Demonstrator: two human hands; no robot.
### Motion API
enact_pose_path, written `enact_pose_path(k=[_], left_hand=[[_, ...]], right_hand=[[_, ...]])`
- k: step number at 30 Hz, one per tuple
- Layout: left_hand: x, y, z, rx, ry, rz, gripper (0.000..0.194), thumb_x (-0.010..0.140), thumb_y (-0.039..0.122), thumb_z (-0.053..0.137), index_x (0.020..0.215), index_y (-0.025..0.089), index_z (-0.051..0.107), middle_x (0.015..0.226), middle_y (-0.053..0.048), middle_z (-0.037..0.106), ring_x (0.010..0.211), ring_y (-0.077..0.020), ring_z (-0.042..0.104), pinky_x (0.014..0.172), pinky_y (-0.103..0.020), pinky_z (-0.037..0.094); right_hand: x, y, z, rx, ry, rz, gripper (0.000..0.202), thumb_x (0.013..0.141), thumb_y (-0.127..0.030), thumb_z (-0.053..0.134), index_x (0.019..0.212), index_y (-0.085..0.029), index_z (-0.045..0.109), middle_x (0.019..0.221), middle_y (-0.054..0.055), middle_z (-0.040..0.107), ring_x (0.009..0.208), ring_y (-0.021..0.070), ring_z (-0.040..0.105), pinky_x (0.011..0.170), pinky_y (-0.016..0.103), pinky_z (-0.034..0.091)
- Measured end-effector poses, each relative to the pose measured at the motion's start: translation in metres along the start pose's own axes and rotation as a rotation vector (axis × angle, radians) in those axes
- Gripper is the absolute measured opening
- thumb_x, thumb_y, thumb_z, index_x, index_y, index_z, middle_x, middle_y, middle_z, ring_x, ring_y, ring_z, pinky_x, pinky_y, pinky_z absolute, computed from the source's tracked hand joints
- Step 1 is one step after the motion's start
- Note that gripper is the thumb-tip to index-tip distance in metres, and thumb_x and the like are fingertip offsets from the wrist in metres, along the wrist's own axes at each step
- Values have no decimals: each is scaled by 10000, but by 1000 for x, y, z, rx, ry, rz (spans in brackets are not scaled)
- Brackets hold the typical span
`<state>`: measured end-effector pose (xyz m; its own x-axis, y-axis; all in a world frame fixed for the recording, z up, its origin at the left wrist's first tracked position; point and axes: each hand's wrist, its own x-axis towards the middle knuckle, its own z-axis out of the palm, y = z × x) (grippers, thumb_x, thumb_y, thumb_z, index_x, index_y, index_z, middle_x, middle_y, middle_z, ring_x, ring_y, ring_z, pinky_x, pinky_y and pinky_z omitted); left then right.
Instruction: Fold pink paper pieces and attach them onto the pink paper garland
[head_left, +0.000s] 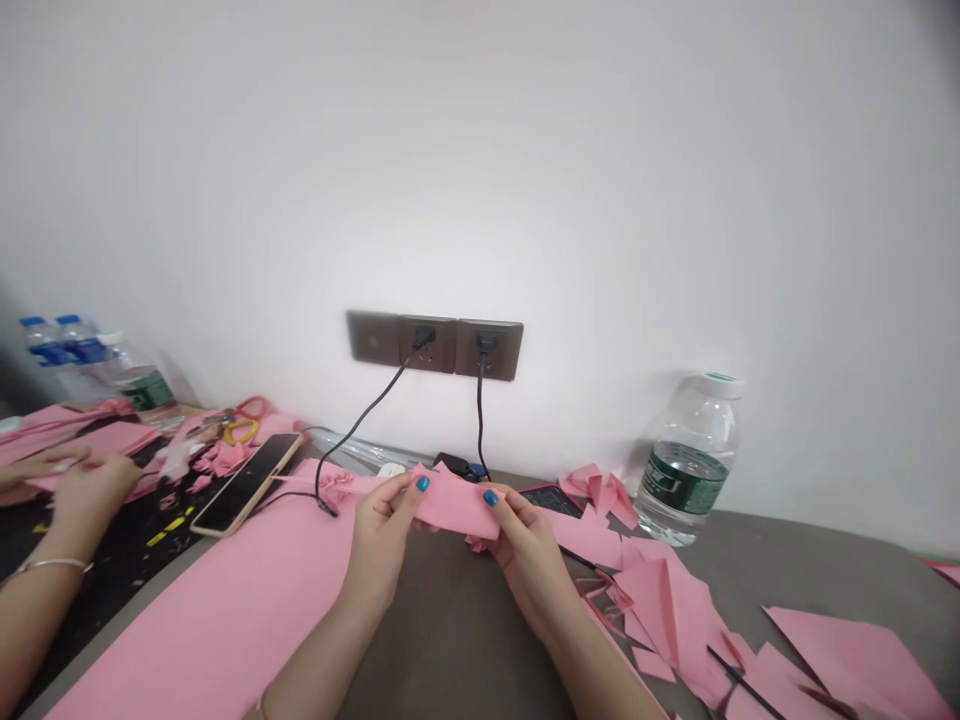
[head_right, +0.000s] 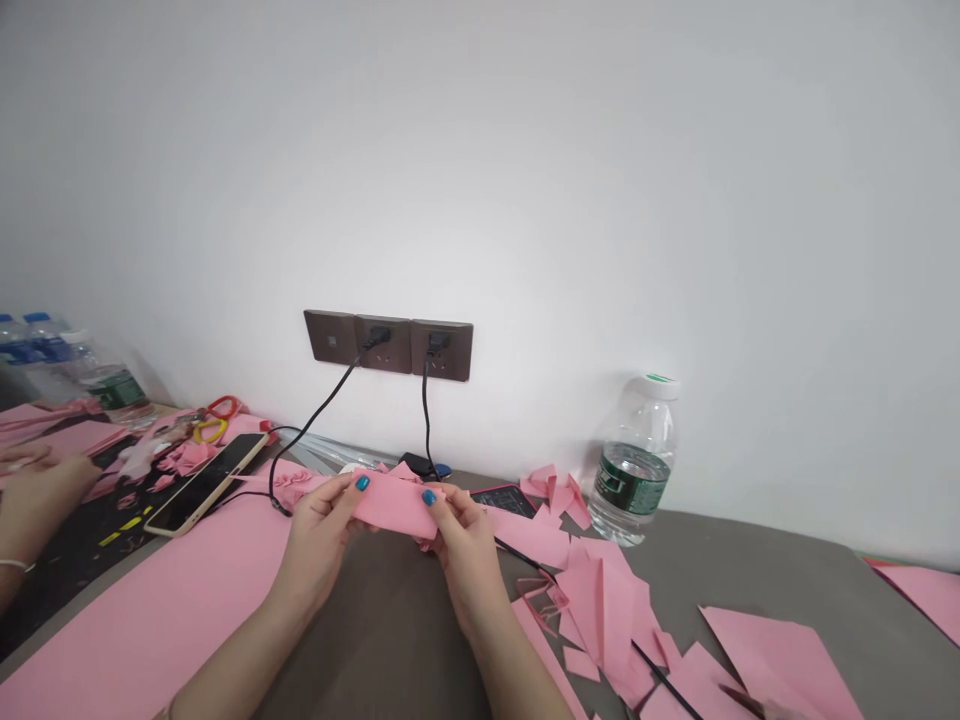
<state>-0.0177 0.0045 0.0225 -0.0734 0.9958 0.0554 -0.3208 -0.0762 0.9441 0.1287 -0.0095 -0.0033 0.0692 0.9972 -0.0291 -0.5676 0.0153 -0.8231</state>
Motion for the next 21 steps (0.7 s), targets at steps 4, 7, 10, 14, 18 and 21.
enact_pose_path(k=[4,7,10,14,18,21], left_hand=[[-1,-1,0,-16,-17,-22,357,658,407,788,874,123,772,673,-30,646,555,-105,520,491,-207,493],[0,-2,0,-19,-26,-43,332,658,406,788,821,117,776,655,-31,643,541,-102,518,484,-211,491],[0,0,2,-30,-36,-50,335,659,413,783,812,115,775,710,-53,668,577,-115,533,492,-221,506],[-1,1,3,-27,-52,-46,329,676,410,772,821,115,775,727,-59,671,592,-117,529,496,-221,509],[-2,1,3,-30,-49,-42,326,685,416,765,811,116,771,703,-53,659,586,-117,517,487,-218,497],[-1,1,3,-28,-45,-41,331,683,424,765,790,111,766,663,-44,638,586,-120,510,483,-216,485]], right_hand=[[1,1,-1,16,26,-25,326,642,-414,821,720,-139,664,526,-30,569,438,78,477,429,194,414],[2,2,-2,-2,53,-70,306,652,-404,816,720,-143,669,485,-26,576,421,88,482,415,197,412],[2,3,-3,-25,59,-104,282,674,-390,804,722,-145,673,495,-14,600,423,97,503,409,199,418],[1,2,-3,-36,60,-122,274,683,-386,798,722,-146,674,503,-8,614,422,102,517,409,203,429],[1,2,-3,-48,63,-129,263,695,-380,791,706,-148,668,484,-12,602,426,106,515,409,203,427],[1,3,-3,-47,61,-125,254,697,-374,791,710,-150,671,508,-9,612,436,105,519,414,200,428]])
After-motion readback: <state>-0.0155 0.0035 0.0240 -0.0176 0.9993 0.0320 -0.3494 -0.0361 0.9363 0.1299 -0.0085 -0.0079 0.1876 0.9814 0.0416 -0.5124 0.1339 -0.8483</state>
